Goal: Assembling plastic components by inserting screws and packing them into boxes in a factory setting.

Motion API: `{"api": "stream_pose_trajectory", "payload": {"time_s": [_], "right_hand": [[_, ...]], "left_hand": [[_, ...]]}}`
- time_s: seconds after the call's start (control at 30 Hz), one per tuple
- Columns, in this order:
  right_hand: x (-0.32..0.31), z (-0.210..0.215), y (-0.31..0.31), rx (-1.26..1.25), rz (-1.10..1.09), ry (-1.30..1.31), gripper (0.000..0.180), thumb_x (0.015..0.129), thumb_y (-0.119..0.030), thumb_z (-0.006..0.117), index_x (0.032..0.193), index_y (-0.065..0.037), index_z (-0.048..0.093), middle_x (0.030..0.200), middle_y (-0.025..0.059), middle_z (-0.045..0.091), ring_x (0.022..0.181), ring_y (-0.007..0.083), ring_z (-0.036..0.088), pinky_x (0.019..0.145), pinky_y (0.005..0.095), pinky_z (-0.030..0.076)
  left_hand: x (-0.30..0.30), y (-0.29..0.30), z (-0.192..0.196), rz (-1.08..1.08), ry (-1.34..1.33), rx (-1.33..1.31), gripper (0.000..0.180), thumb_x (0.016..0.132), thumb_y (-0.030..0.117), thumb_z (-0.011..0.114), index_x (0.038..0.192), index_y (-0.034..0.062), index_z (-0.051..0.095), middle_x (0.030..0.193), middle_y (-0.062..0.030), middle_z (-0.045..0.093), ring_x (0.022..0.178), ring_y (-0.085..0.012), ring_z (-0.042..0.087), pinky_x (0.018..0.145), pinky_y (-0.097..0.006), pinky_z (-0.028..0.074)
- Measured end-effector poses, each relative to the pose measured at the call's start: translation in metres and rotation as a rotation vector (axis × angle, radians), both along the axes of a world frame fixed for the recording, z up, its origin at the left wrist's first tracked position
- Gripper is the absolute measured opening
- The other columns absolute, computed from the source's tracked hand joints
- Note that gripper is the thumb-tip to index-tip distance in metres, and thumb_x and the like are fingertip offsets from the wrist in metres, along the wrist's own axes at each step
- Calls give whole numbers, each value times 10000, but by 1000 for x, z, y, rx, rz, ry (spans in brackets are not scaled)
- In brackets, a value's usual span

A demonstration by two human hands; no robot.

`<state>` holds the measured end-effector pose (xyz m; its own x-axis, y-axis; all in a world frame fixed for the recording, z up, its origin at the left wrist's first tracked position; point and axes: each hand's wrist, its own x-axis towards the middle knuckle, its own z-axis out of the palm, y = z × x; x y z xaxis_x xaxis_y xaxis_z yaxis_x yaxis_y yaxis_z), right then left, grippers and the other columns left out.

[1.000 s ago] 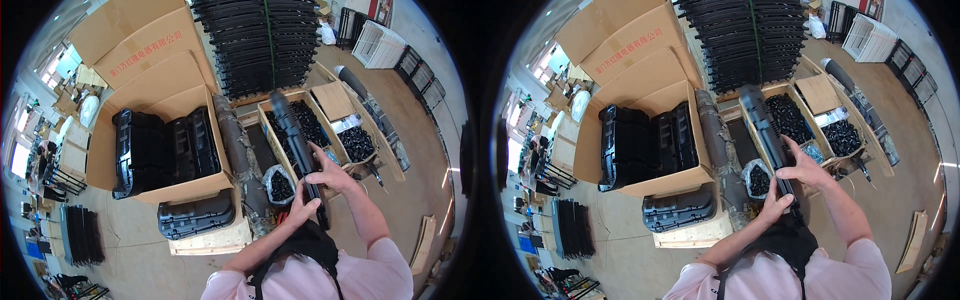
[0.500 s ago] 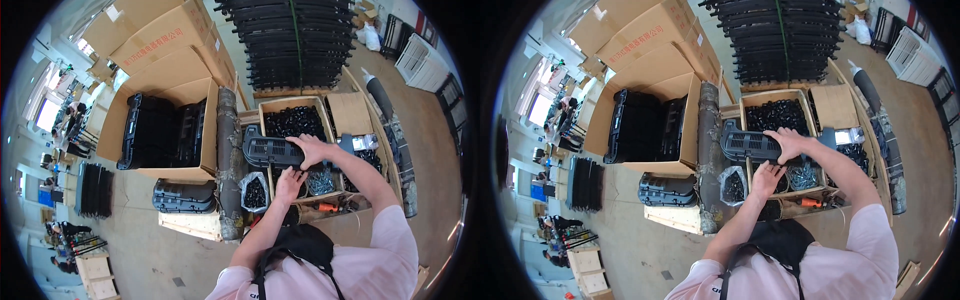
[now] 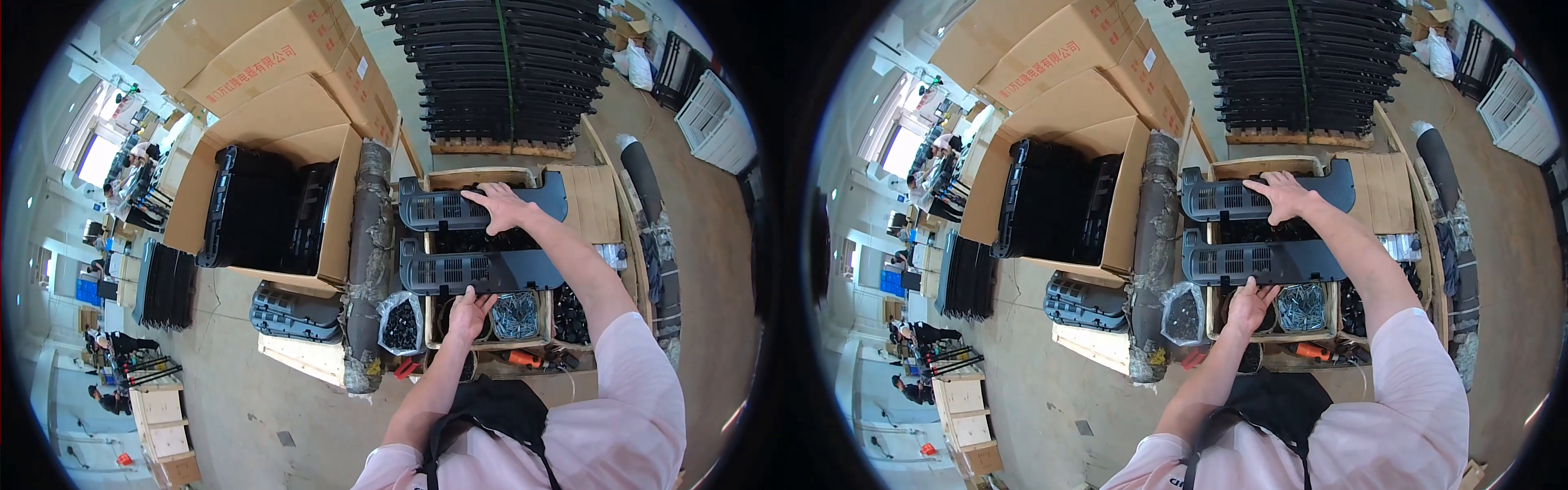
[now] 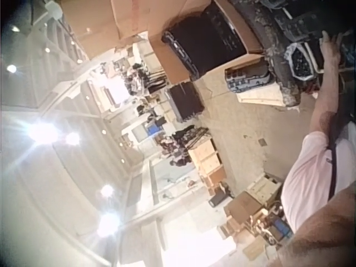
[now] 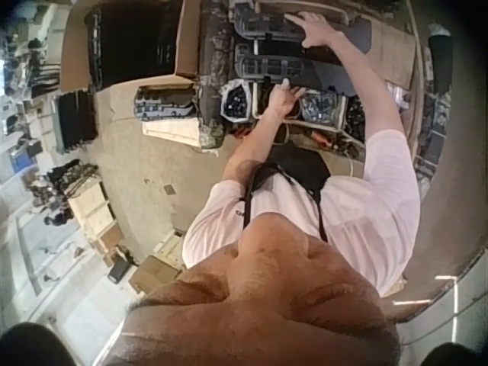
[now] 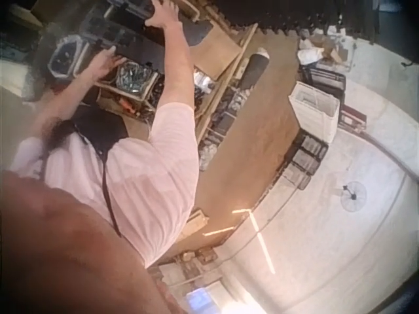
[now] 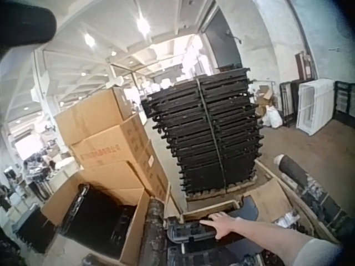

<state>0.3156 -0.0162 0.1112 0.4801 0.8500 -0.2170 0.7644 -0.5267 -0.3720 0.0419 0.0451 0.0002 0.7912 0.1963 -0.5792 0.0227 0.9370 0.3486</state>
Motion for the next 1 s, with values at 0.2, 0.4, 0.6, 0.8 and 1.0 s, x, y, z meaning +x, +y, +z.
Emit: {"api": "stream_pose_trajectory", "payload": {"time_s": [0.2, 0.4, 0.6, 0.8, 1.0], "right_hand": [[4, -42, 5, 33, 68, -42, 1003, 738, -161, 816, 1624, -322, 372, 1710, 147, 276, 1581, 383, 237, 1299, 548, 194], [-17, -42, -26, 400, -107, -39, 829, 821, -241, 801, 1574, -189, 460, 1654, 163, 374, 1513, 401, 353, 1248, 517, 304], [-96, -5, -96, 609, -282, 85, 645, 876, -189, 761, 1479, -105, 551, 1495, 165, 545, 1382, 346, 524, 1156, 449, 438], [-197, -13, -187, 608, -524, 406, 335, 904, -132, 718, 1211, 1, 711, 1101, 146, 725, 962, 259, 712, 871, 371, 564], [-268, -18, -198, 519, -526, 496, 290, 909, -145, 706, 1171, -21, 721, 1060, 158, 733, 911, 285, 734, 814, 396, 587]], "left_hand": [[-2, 5, -5, -2, 23, 51, 289, 1128, 240, 472, 1333, 38, 501, 1373, -160, 569, 1255, -363, 591, 1129, -572, 501], [12, 6, -2, -4, 32, 63, 322, 1125, 238, 487, 1359, 18, 457, 1397, -201, 553, 1314, -399, 558, 1104, -565, 514], [-18, 40, -9, -347, 239, 543, 340, 1020, 212, 653, 1303, 30, 601, 1236, -134, 664, 1196, -304, 626, 1037, -473, 509], [-29, 59, -43, -706, 351, 1694, 335, 998, 206, 612, 1280, 28, 634, 1209, -203, 679, 1139, -387, 632, 984, -467, 515], [41, 48, -99, -1201, 374, 2116, 662, 1055, 424, 443, 1624, 97, 351, 1675, -230, 324, 1565, -448, 232, 1279, -582, 175]]}}
